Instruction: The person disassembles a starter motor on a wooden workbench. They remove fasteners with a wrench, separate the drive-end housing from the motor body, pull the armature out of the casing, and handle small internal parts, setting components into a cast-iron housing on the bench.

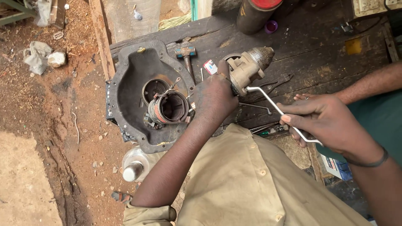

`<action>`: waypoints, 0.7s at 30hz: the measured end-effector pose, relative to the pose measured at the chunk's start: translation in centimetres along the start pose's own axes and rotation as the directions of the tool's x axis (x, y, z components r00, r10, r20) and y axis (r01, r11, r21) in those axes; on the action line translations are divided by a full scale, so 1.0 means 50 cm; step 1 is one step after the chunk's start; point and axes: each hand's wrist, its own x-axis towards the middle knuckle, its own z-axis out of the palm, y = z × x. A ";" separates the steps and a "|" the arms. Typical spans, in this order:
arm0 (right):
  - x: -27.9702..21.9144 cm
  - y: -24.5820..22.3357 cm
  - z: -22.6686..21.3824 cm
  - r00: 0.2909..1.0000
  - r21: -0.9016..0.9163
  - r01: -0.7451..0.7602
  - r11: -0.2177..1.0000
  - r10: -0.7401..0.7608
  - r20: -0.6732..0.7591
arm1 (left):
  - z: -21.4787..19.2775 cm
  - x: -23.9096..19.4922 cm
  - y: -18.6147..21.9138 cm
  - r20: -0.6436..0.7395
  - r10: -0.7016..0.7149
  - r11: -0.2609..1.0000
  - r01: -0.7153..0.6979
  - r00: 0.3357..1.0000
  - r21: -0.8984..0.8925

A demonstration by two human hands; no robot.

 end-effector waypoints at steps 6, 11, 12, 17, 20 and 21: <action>0.018 -0.021 -0.008 0.987 0.032 -0.160 0.987 0.158 0.038 | -0.001 0.002 -0.004 0.024 -0.007 1.000 0.008 1.000 -0.008; 0.040 0.017 -0.015 0.979 -0.057 -0.192 0.980 0.195 0.057 | -0.018 0.005 0.002 0.059 -0.030 0.999 0.032 0.998 -0.023; 0.065 0.039 -0.018 0.979 -0.063 -0.190 0.980 0.193 0.063 | -0.023 0.006 0.001 0.055 -0.037 0.999 0.039 0.998 -0.024; 0.230 0.224 0.005 0.961 -0.144 0.274 0.951 -0.265 0.074 | 0.001 0.004 -0.008 0.041 0.005 1.000 -0.005 0.999 0.001; 0.305 0.303 0.034 0.945 -0.024 0.321 0.947 -0.318 0.076 | 0.003 -0.004 -0.002 0.021 0.002 1.000 -0.001 1.000 -0.016; 0.299 0.304 0.042 0.943 -0.022 0.327 0.945 -0.324 0.083 | -0.004 -0.004 0.001 0.016 -0.005 1.000 0.005 1.000 -0.013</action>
